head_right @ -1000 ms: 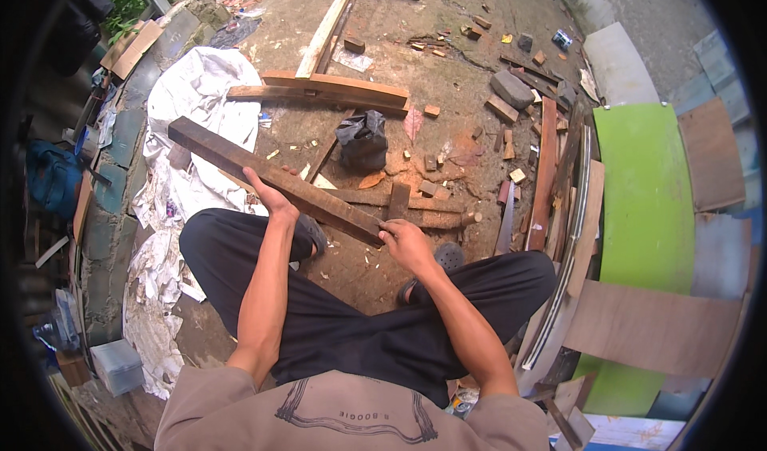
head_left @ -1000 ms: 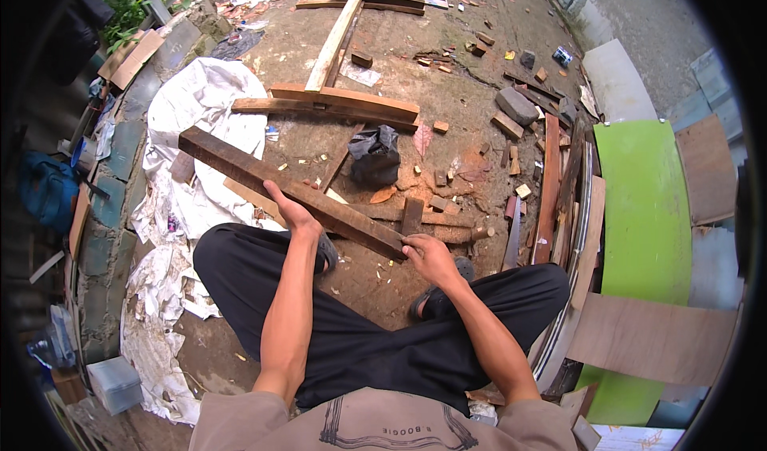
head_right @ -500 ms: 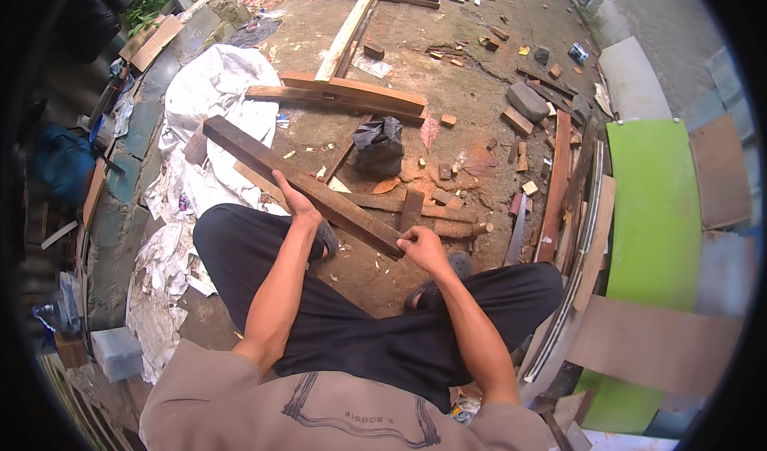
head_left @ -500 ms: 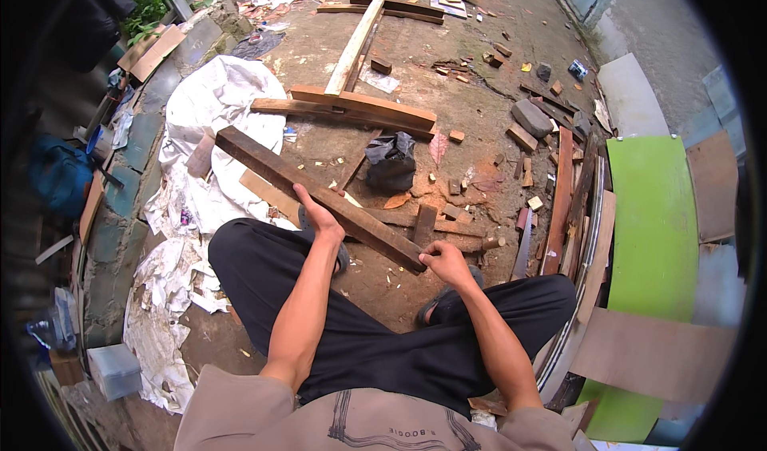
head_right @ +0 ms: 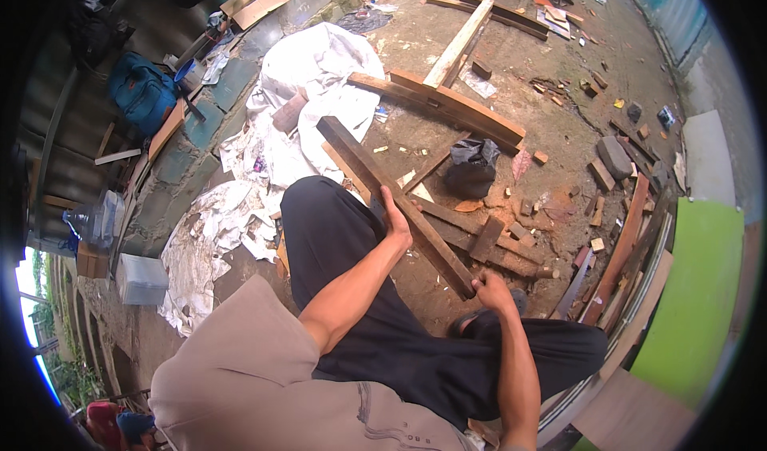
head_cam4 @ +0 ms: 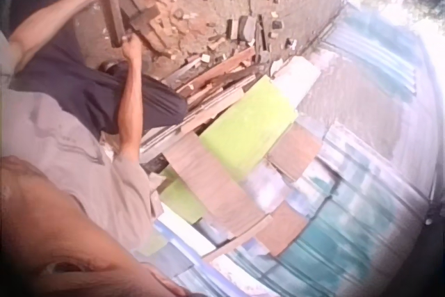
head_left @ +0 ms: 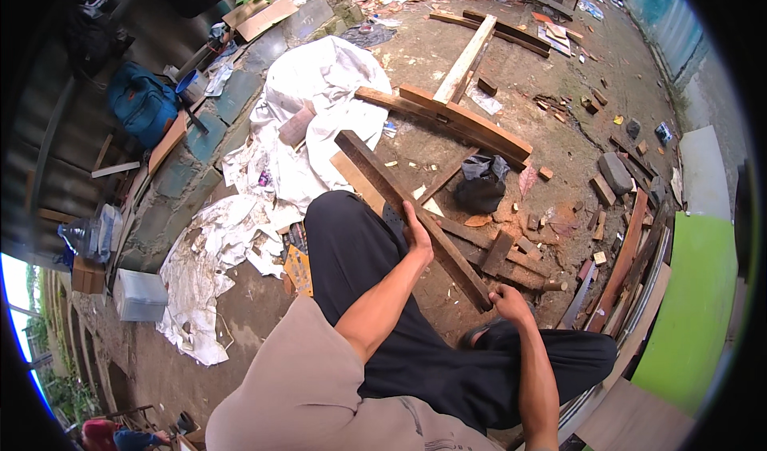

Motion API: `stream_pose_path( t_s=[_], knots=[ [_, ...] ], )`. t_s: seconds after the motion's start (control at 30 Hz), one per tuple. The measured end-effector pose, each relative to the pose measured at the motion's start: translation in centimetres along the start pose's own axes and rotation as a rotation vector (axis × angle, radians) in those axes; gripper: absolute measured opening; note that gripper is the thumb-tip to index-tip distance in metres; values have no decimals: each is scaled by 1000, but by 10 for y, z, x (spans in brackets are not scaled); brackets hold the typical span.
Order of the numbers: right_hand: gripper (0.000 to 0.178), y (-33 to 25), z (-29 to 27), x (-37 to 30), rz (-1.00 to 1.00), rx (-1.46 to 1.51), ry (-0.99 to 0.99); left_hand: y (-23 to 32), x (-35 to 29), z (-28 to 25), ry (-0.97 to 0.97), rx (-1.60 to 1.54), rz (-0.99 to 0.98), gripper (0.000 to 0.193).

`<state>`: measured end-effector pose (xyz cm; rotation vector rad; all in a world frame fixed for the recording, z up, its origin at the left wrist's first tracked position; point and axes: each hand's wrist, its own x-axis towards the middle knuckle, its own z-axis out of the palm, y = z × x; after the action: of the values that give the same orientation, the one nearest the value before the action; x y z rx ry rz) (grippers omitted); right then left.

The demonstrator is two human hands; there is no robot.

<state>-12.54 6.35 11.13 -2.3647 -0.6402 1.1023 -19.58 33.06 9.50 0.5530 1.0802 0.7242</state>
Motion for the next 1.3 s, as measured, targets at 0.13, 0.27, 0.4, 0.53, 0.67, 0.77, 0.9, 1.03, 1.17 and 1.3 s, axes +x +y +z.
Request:
stream_pose_path(
  t_s=[0.13, 0.27, 0.4, 0.53, 0.67, 0.77, 0.9, 1.03, 1.17, 1.3],
  knots=[
    [32, 4, 0, -7, 8, 4, -23, 1, -10, -9, 33, 33, -23, 84],
    [33, -9, 1, -12, 20, 57, -17, 2, -8, -17, 81, -22, -18, 86],
    [36, -2, 5, -10, 12, 19, 35, 2, -7, -17, 124, -34, -47, 89],
    [36, -2, 8, -8, -9, 52, 69, 2, -7, -15, 121, -52, -45, 91],
    [29, -9, 8, -8, -28, 70, 172, 8, -8, -6, 124, -61, -67, 90],
    [27, -13, 9, -9, -28, 73, 222, 10, -13, 0, 115, -65, -23, 97],
    [28, -6, 15, -5, -38, 45, 269, 9, -12, 3, 95, -75, -13, 93],
    [28, -6, 15, -7, -32, 71, 312, 9, -15, 6, 86, -95, 8, 91],
    [27, -3, 16, -5, -41, 67, 331, 9, -14, 6, 100, -95, 4, 92],
    [26, -5, 7, -1, 42, 166, 330, 8, -11, 1, 72, -67, -28, 90]
  ],
)
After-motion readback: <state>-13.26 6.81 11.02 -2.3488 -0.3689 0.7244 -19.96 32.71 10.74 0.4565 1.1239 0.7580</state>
